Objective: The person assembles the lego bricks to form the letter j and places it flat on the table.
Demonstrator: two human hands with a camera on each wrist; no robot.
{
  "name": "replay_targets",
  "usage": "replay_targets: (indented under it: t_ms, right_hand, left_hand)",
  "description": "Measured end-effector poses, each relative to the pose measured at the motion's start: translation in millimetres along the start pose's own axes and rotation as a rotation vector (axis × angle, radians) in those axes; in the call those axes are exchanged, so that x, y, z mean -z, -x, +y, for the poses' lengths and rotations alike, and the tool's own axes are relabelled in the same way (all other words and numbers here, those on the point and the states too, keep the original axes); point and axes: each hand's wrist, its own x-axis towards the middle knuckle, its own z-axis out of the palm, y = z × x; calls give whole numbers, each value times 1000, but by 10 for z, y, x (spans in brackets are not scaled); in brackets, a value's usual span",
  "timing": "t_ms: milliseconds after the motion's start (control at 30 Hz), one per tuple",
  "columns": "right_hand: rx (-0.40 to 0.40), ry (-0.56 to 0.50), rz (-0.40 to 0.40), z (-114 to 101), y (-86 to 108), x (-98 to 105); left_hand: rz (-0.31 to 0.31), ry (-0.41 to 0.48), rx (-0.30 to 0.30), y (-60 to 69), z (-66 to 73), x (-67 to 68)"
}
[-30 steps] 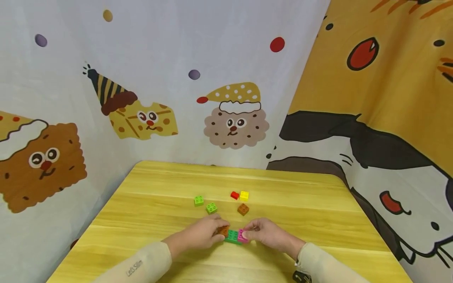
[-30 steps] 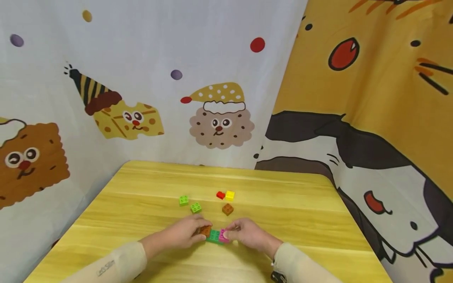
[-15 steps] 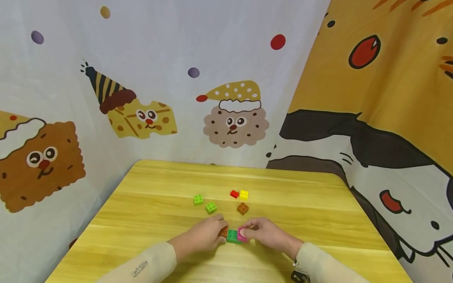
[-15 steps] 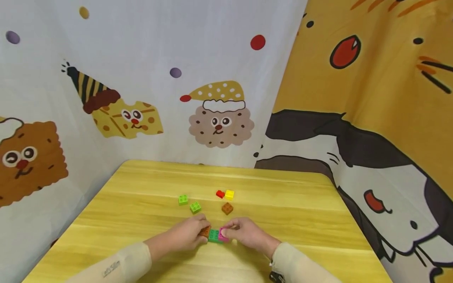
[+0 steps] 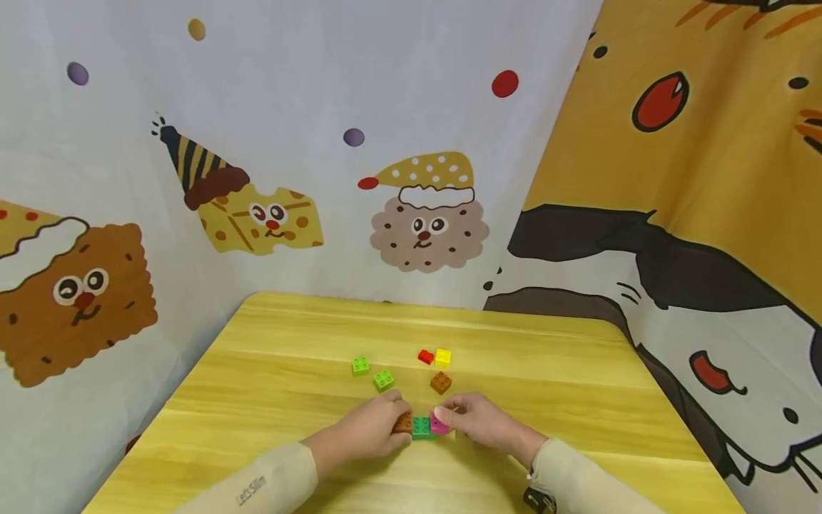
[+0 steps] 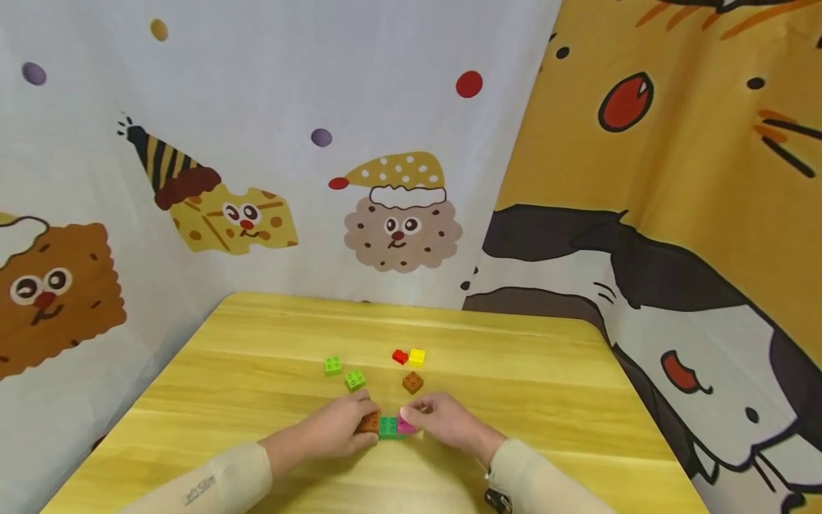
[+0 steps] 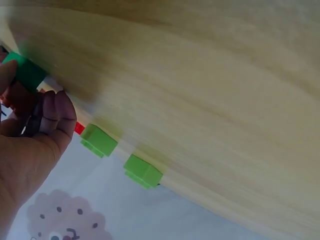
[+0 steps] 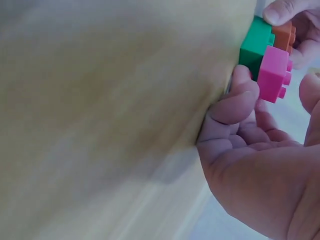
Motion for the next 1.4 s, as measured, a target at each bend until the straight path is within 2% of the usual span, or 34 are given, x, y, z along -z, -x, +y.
replay_targets:
  t_ms: [67, 167, 300, 400, 500, 633, 833, 1000, 1233, 1400]
  right_hand:
    - [-11, 1, 13, 13, -4, 59]
    - [8, 52, 78, 40, -19, 182]
    - [88, 198, 207, 78, -99, 348]
    - [148, 316, 253, 91, -197, 438]
    - [200, 390, 246, 88, -291, 486]
    - [263, 435, 199, 99, -398, 484]
    - [319, 499, 148, 178, -502, 398]
    - [323, 567, 144, 196, -582, 338]
    - [269, 587, 150, 161, -579, 310]
    - [266, 586, 157, 133, -566, 308]
  left_hand:
    - [1, 13, 14, -2, 2, -4]
    - [15, 37, 31, -11, 3, -13]
    - [44, 58, 31, -35, -7, -23]
    - [62, 64, 16, -48, -21, -33]
    - [72, 68, 4, -52, -36, -47]
    - [79, 65, 0, -54, -43, -68]
    - [79, 104, 57, -79, 3, -78]
    - [59, 141, 104, -82, -1, -92]
    - [61, 144, 103, -68, 15, -66]
    - [36, 185, 120, -61, 11, -43]
